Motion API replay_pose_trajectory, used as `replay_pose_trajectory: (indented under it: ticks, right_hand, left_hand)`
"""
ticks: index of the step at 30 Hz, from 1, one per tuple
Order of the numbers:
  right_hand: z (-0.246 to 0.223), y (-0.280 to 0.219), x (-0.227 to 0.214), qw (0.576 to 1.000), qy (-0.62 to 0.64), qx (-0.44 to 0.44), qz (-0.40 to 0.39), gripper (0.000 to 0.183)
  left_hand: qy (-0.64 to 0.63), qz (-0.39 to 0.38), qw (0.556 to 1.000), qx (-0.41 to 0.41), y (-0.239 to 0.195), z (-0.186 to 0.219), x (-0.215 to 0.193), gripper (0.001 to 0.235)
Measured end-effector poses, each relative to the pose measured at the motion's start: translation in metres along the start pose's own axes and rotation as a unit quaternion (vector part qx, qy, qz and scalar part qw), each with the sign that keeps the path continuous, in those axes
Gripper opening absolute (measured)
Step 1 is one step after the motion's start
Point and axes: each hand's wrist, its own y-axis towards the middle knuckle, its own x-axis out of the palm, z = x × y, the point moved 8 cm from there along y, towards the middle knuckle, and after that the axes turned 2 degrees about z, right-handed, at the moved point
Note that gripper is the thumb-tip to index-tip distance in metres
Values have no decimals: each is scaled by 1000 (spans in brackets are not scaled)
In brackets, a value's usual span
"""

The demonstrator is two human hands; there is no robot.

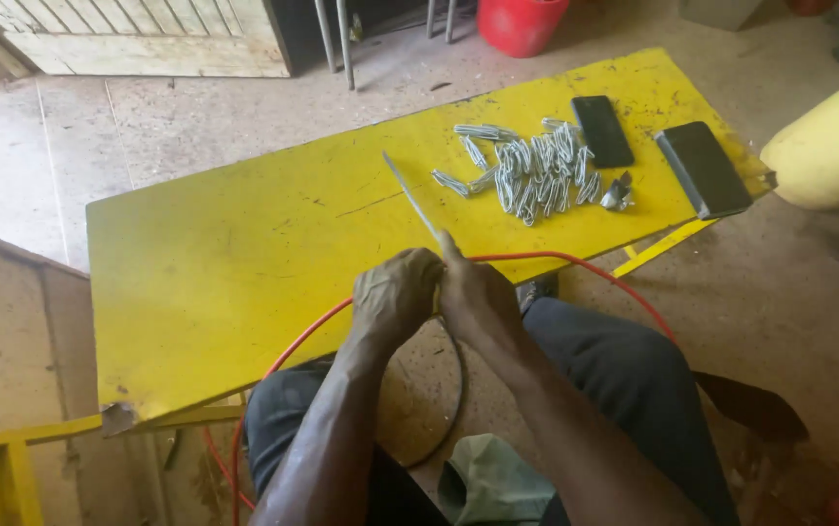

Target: A person uses a hacksaw blade to cut through a red electrical cable on a yellow workbench.

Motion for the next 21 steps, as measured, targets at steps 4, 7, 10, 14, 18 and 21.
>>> replay_pose_trajectory:
  ticks: [4,7,10,14,18,21]
  right_hand:
    - [5,-23,-2,999,40,20,-6,69]
    - [14,-69,12,998,-9,47,-41,72]
    - [14,-66,2,996,-36,83,-24,70]
    - [5,-13,2,998,52,44,-2,65]
    - [-14,-60,-32,990,49,96,-88,70]
    - [12,-93,-12,990,-6,113,-88,72]
  left_hand:
    - [8,48,999,15,3,5,-32,31]
    - [-20,69,997,-15,2,-1,-36,38]
    - [-44,15,999,-20,1,10,-32,39]
    - [-18,-21,999,-27,-1,1,-22,34]
    - [-29,24,999,-29,1,-7,-28,33]
    - [-34,82,996,-13,9,-5,-20,28]
